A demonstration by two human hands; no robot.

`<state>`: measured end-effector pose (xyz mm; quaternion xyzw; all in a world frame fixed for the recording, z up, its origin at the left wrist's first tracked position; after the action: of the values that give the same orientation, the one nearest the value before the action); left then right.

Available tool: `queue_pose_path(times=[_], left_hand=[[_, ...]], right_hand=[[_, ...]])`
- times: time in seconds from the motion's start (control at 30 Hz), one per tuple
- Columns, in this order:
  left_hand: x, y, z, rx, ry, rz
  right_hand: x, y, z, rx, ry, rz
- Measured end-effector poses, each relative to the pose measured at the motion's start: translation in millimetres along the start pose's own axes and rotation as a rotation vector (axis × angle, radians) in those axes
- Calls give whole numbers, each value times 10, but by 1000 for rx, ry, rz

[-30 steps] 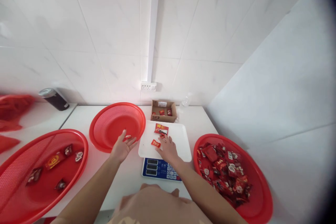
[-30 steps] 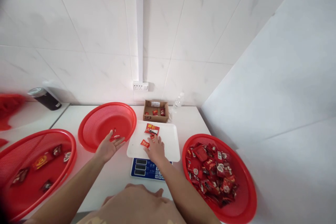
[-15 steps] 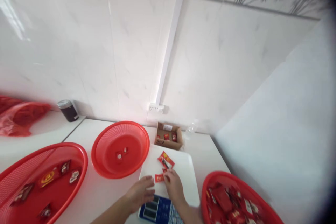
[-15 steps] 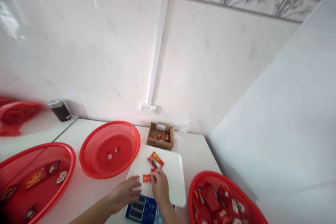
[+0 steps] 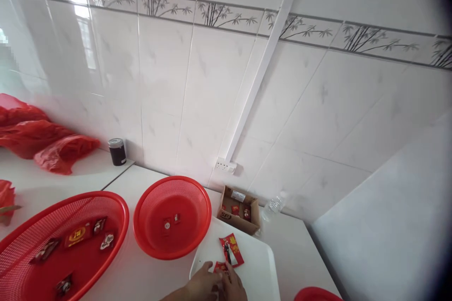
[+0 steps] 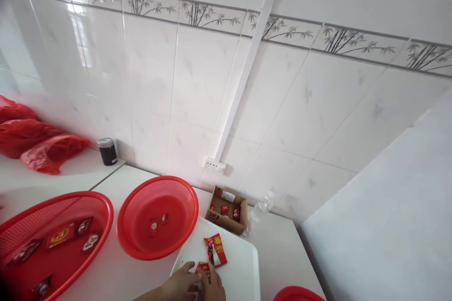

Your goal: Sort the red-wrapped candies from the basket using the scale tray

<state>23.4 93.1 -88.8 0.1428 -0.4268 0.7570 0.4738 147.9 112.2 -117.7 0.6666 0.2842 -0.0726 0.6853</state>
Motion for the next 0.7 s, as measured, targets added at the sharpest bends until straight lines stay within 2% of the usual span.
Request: queue_pose_path(times=[0.1,0.17,0.3,0.4,0.5,0.7], left_hand=[[83,-61,118,47,50,-38],[134,-134,174,-16,36,-45],[177,-229,229,-113,17,30],[208,-241,246,-72,-4,36],[242,-251,271,-33,32,-10],[291,-280,396,-52,78,-70]], right_hand=[[-82,97,-13,-86,39,-75],[-151,181,1,-107,56,-165],[-326,380,67,-45,32,-333],[-488,519,108,-44,61,-470],[-610,635,145,-37,54,-559],[-788,760,236,-52,1,-638]])
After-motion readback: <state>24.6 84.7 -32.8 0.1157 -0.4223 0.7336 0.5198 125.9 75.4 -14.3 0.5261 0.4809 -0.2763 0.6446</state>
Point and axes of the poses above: each hand's wrist, its own z-axis away from the middle knuckle, its own y-axis out of the back of the hand, x = y × z, the point moved 3 cm from there along -z, towards the middle knuckle, and after that the axes turned 2 degrees about -x, right-handed, at the moved point
